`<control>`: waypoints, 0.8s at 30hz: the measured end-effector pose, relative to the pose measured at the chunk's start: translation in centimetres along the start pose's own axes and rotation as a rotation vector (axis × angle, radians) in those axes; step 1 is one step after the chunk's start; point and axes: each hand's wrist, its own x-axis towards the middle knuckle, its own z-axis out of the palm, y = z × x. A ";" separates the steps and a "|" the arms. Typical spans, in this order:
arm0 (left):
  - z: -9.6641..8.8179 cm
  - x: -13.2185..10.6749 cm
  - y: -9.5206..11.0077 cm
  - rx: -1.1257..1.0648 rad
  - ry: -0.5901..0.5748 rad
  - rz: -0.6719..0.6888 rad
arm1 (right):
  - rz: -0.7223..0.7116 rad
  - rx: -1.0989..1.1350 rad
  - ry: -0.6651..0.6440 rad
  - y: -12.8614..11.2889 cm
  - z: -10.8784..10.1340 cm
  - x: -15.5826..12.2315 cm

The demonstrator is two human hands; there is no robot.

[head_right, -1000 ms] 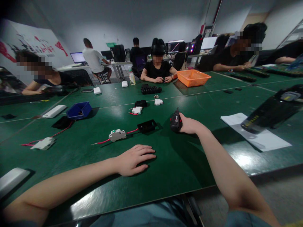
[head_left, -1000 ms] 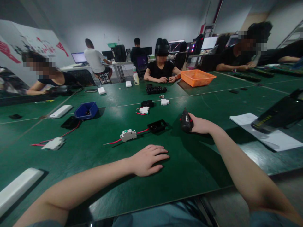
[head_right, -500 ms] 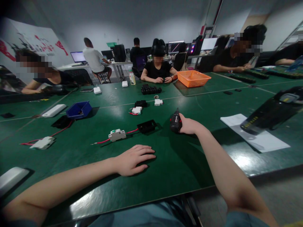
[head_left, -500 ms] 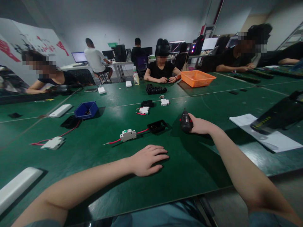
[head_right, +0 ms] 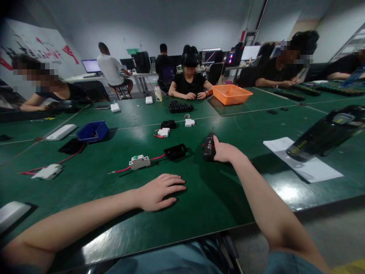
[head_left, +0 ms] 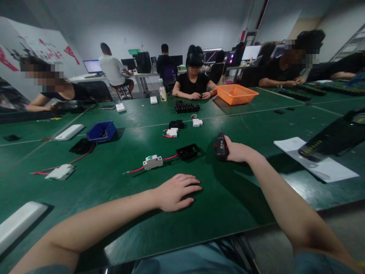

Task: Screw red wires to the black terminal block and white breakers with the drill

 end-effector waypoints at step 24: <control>0.0 0.0 0.0 -0.005 -0.002 -0.003 | 0.045 -0.120 0.046 -0.1 0.9 0.1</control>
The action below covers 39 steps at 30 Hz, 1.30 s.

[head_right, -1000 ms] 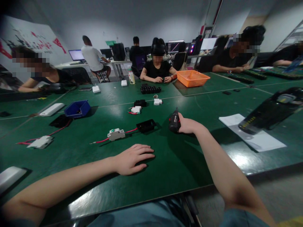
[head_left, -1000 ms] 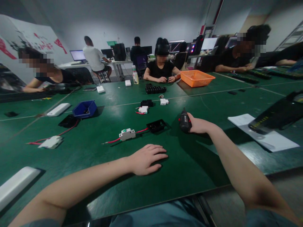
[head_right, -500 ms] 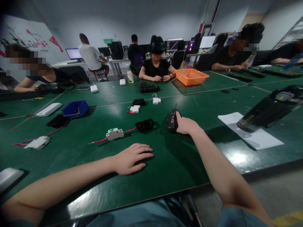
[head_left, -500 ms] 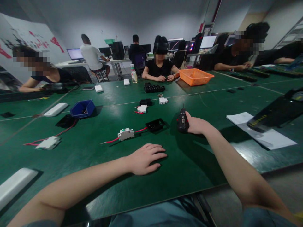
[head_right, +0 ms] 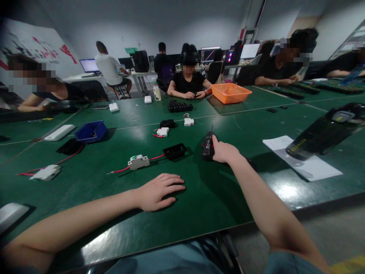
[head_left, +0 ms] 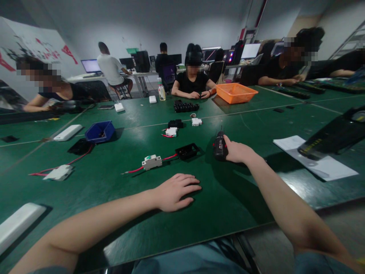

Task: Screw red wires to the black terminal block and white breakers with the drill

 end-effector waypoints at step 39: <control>0.0 0.0 0.1 -0.004 0.000 -0.003 | 0.087 -0.092 0.087 -1.0 0.5 -1.2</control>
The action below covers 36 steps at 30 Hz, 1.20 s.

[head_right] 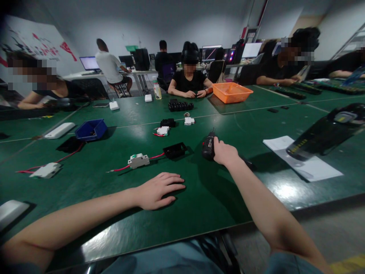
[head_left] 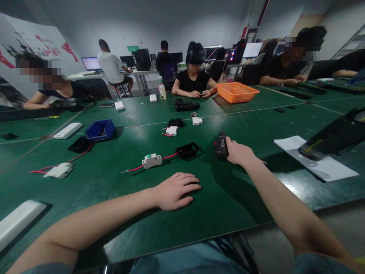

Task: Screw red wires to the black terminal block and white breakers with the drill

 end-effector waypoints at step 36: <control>-6.5 2.2 -6.5 0.652 -0.087 -0.305 | -0.078 0.066 0.057 0.9 0.6 0.0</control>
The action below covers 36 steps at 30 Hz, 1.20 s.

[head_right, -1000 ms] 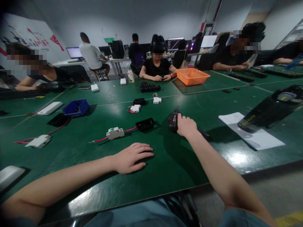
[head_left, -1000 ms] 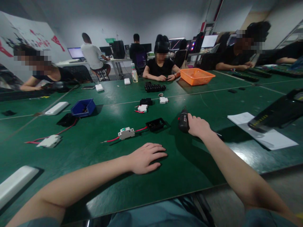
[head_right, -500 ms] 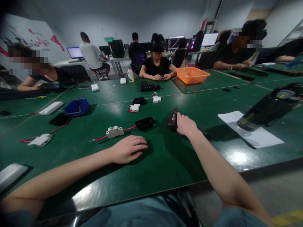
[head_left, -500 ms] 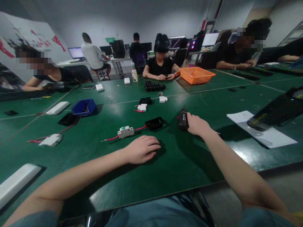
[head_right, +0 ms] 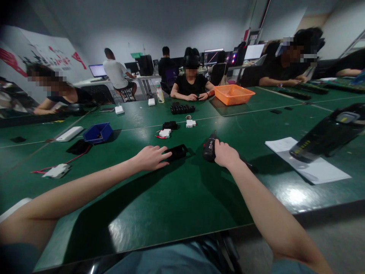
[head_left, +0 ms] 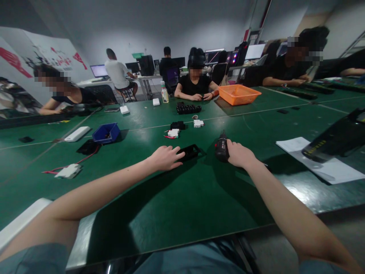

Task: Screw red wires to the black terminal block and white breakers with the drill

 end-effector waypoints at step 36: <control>3.3 -1.6 -0.4 0.078 -0.059 -0.416 | -0.011 0.009 0.010 0.1 0.0 0.2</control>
